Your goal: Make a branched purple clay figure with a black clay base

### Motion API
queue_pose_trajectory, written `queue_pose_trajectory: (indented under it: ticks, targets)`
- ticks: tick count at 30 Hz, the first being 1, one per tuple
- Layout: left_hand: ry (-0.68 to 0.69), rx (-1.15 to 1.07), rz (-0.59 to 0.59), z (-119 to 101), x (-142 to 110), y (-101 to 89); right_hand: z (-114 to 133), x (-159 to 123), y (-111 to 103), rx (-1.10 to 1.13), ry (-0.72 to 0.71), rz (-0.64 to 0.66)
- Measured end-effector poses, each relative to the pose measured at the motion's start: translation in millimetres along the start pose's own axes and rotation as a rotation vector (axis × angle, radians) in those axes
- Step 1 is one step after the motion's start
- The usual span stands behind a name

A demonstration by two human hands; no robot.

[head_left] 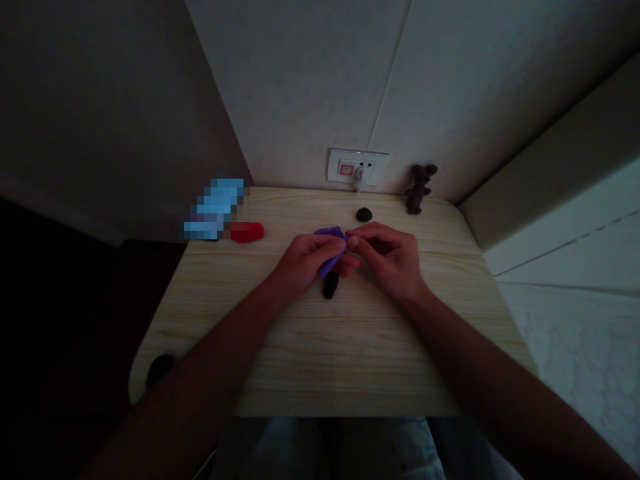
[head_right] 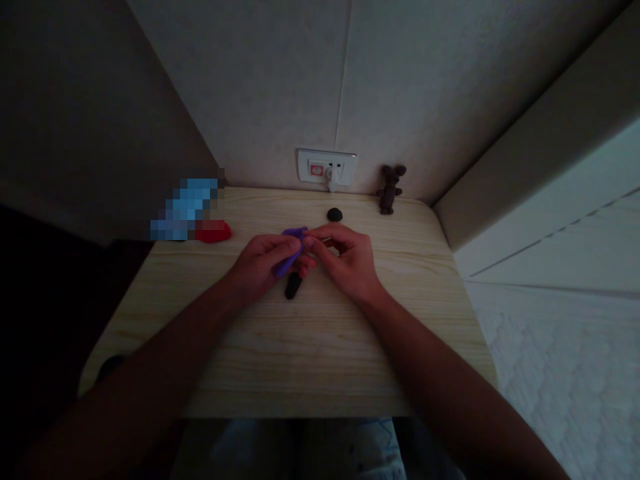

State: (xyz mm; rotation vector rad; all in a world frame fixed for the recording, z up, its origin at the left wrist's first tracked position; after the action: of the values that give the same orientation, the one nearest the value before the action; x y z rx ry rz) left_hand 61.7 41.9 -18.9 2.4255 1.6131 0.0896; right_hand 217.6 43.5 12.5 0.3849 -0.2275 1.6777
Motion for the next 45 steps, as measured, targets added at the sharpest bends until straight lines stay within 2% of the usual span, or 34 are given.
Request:
queue_pose_trajectory:
  ticks: [8,17,29,34,38,45]
  targets:
    - [-0.020,-0.048,-0.002,-1.5,0.9,1.8,6.2,-2.9,0.6,-0.094,-0.125,-0.015]
    - [-0.005,-0.069,-0.038,-4.4,1.2,0.8,19.5,-5.6,5.9,-0.261,-0.247,0.068]
    - [0.119,0.103,-0.033,-8.0,0.9,-7.5,11.0,-5.2,3.2,-0.165,-0.168,0.055]
    - [0.137,0.113,-0.042,-11.8,-1.0,-4.9,25.1,-6.4,7.8,-0.332,-0.300,0.123]
    - [0.149,0.085,-0.068,-12.5,-0.7,-4.7,32.3,-9.5,10.2,-0.419,-0.410,0.129]
    - [0.176,0.124,-0.136,-14.8,-1.5,-9.0,33.3,-11.0,12.0,-0.479,-0.478,0.140]
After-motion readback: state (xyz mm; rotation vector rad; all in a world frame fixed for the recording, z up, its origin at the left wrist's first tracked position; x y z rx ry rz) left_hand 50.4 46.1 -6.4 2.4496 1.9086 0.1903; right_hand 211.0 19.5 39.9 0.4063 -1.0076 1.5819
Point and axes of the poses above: each hand's wrist, its own x-axis towards the middle knuckle, its own y-axis out of the palm, z = x × y, the point moved 5 cm from there along x, towards the middle knuckle, and after that the axes turned 9 degrees about x, right-handed, at the moved point
